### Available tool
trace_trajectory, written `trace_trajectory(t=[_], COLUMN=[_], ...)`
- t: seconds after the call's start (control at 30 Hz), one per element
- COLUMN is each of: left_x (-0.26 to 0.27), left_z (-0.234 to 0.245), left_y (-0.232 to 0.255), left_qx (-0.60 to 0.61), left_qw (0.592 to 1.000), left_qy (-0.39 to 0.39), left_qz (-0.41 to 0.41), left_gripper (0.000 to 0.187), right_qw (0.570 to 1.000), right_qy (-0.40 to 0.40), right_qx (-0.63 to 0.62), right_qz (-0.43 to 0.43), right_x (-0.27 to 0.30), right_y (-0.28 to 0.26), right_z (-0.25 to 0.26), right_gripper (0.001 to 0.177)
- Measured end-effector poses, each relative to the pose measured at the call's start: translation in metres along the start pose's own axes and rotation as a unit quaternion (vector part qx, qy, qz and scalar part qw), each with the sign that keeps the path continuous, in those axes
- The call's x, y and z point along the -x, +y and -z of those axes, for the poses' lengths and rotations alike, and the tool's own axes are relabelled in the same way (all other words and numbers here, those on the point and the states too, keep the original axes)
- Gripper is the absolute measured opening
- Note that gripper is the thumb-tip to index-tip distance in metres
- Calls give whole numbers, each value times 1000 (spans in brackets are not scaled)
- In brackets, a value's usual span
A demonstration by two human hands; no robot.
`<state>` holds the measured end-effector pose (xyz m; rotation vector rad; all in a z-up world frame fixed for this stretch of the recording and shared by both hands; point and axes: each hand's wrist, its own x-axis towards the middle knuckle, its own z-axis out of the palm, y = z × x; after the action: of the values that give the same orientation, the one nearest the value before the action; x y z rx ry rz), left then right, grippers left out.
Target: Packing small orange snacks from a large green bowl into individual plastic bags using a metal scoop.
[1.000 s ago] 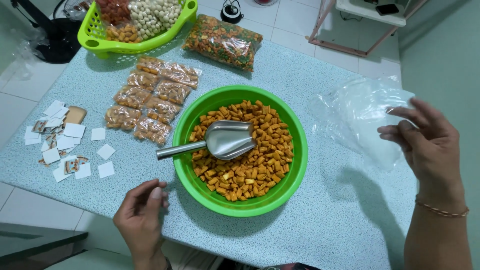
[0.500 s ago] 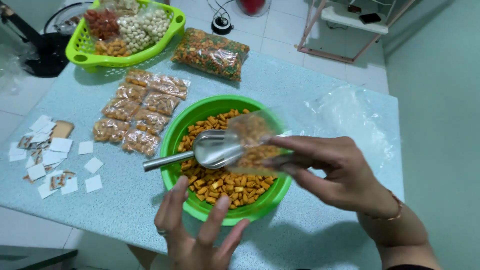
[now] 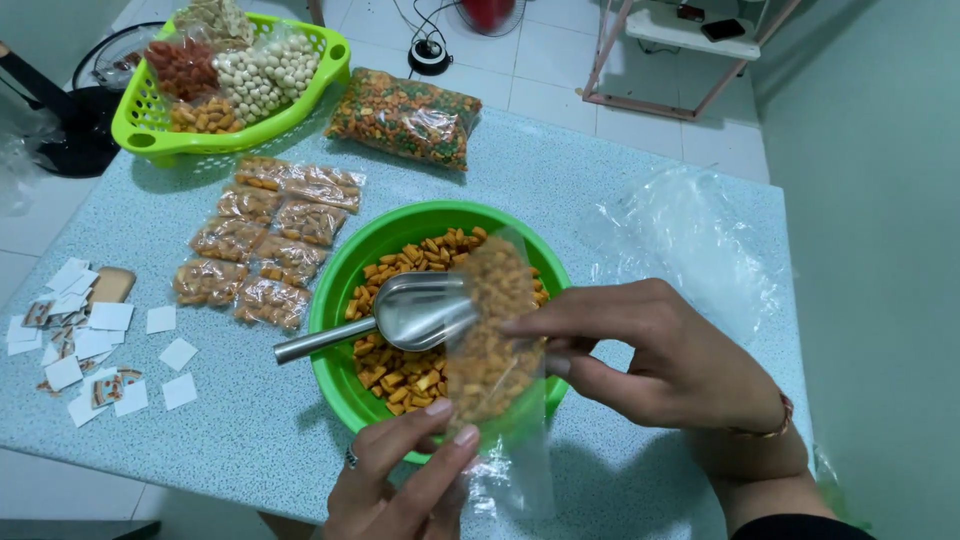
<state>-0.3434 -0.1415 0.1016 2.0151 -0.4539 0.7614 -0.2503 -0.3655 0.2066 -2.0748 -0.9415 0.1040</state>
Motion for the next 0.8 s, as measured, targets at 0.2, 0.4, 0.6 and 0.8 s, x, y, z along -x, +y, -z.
trace_trajectory(t=[0.2, 0.4, 0.6, 0.8], left_x=[5, 8, 12, -38], left_z=[-16, -22, -18, 15], left_y=[-5, 0, 7, 50], left_qx=[212, 303, 228, -12], left_qw=[973, 947, 942, 994], left_qy=[65, 44, 99, 32], left_qz=[63, 96, 224, 104], left_gripper=[11, 13, 29, 19], right_qw=[980, 981, 988, 998], right_qy=[-24, -106, -98, 17], right_qx=[129, -86, -117, -4], right_qz=[150, 135, 15, -59], right_x=[5, -3, -9, -11], right_y=[11, 4, 12, 30], right_z=[-1, -15, -11, 1], right_gripper=[77, 47, 15, 15])
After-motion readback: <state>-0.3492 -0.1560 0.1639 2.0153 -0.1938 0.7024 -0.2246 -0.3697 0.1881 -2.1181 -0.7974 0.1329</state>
